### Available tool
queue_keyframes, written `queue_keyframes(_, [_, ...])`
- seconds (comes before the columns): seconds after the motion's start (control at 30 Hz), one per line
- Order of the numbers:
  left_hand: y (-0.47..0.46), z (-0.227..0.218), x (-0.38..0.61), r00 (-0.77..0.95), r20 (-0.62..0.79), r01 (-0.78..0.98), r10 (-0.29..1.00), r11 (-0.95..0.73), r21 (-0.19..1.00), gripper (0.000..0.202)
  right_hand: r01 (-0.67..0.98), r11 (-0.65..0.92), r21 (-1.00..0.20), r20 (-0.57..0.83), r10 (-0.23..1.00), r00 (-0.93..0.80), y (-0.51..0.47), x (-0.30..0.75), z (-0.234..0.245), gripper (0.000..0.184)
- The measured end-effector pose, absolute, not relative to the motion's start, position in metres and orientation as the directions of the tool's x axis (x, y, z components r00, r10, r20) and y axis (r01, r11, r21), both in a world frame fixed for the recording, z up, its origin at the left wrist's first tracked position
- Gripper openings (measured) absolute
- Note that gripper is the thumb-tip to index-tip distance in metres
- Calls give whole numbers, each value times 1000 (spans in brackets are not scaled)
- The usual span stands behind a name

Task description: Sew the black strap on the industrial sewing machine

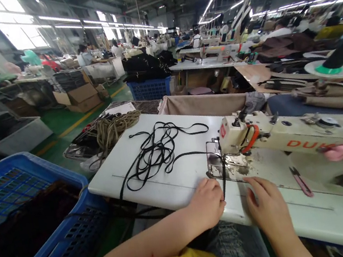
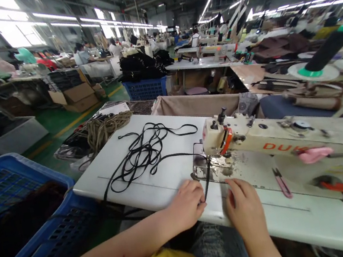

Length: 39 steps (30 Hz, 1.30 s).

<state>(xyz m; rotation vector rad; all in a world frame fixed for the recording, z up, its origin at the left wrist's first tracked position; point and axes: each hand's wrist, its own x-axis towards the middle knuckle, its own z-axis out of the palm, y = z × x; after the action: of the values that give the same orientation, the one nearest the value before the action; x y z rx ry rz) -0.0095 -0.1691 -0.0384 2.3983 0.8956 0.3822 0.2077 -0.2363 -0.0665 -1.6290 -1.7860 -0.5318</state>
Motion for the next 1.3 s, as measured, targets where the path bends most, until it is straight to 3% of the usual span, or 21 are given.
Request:
queue_keyframes(0.07, [-168, -39, -4, 737, 51, 503, 674, -597, 624, 5, 973, 176, -148, 679, 734, -30, -236, 205, -70, 30])
queue_keyframes(0.17, [-169, -35, 0, 690, -136, 522, 711, -359, 774, 4, 963, 199, -183, 653, 757, -33, -236, 202, -74, 32])
queue_keyframes(0.23, [-172, -28, -3, 694, -304, 525, 652, -171, 834, 16, 958, 205, -199, 639, 769, -32, -235, 200, -74, 35])
queue_keyframes(0.3, [-178, -16, -8, 741, -367, 528, 563, -150, 836, 24, 955, 211, -209, 622, 782, -37, -232, 197, -73, 38])
queue_keyframes(0.4, [-190, 13, -22, 878, -234, 433, 417, -482, 762, 15, 944, 237, -230, 560, 825, -71, -224, 191, -67, 40])
queue_keyframes(0.47, [-200, 36, -29, 959, -160, 278, 233, -678, 680, 10, 934, 269, -234, 523, 845, -112, -218, 188, -63, 40])
queue_keyframes(0.53, [-210, 57, -34, 990, -122, 130, 67, -754, 644, 7, 929, 291, -229, 499, 855, -145, -213, 185, -61, 39])
queue_keyframes(0.63, [-221, 75, -33, 996, -74, 1, -51, -815, 579, 8, 929, 295, -224, 483, 861, -157, -211, 183, -60, 36])
queue_keyframes(0.73, [-225, 79, -29, 994, -7, -85, -105, -838, 540, 16, 931, 291, -218, 526, 839, -139, -216, 182, -60, 33])
queue_keyframes(0.9, [-221, 71, -23, 933, 187, -354, -308, -675, 647, 33, 921, 309, -237, 557, 820, -132, -226, 180, -60, 28])
queue_keyframes(1.3, [-217, 58, -16, 924, 156, -367, -349, -697, 615, 27, 937, 268, -225, 505, 854, -123, -224, 178, -59, 32])
